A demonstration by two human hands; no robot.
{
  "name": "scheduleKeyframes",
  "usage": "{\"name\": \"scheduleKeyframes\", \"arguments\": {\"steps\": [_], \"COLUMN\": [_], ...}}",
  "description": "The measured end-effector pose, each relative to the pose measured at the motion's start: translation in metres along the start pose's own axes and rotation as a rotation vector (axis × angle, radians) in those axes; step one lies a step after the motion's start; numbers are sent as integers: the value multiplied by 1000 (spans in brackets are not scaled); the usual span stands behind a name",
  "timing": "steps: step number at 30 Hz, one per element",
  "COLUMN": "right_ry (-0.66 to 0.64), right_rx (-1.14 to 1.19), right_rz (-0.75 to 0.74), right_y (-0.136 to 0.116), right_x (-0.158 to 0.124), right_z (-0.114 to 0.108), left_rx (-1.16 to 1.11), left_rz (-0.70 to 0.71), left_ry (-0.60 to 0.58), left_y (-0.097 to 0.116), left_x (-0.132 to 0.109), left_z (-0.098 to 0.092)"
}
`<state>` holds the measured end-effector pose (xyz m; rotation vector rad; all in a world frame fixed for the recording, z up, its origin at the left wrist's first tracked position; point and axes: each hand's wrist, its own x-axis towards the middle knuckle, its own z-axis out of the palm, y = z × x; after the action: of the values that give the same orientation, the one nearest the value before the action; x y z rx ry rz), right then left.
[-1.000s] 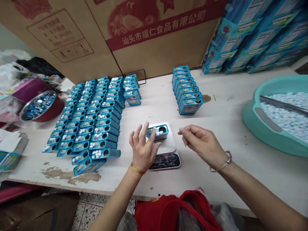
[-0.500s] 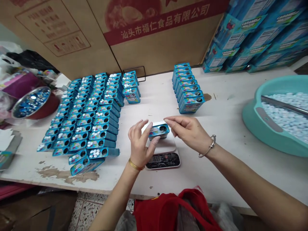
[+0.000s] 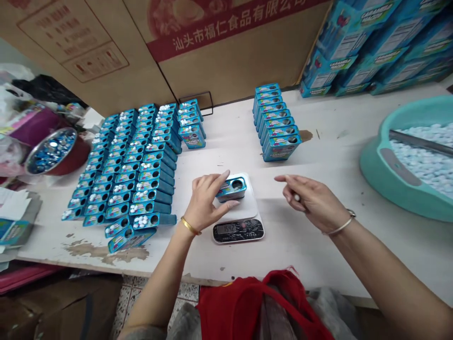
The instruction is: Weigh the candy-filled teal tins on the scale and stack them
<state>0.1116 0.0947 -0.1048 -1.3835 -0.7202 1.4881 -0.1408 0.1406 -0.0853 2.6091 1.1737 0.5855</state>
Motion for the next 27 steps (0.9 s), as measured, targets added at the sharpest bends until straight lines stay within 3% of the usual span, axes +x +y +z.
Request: {"name": "scheduleKeyframes", "arguments": {"steps": [3, 7, 11, 15, 18, 21, 23, 27], "right_ry": [89, 170, 200, 185, 169, 160, 157, 151], "right_rx": [25, 96, 128, 128, 127, 106, 84, 63], "right_rz": [121, 147, 94, 94, 114, 150, 188, 250], "right_y": [37, 66, 70, 71, 71, 71, 71, 74], "right_x": [-12, -24, -25, -21, -22, -24, -25, -23], "right_z": [-30, -45, -45, -45, -47, -48, -47, -46], "left_rx": [55, 97, 102, 155, 216, 228, 239, 411], "left_rz": [48, 163, 240, 234, 214, 219, 137, -316], "left_ry": [-64, -30, 6, 29, 43, 92, 166, 348], "left_y": [9, 37, 54, 50, 43, 26, 3, -67], "left_x": [20, 58, 100, 132, 144, 150, 154, 159], "left_z": [1, 18, 56, 93, 108, 103, 87, 37]}}
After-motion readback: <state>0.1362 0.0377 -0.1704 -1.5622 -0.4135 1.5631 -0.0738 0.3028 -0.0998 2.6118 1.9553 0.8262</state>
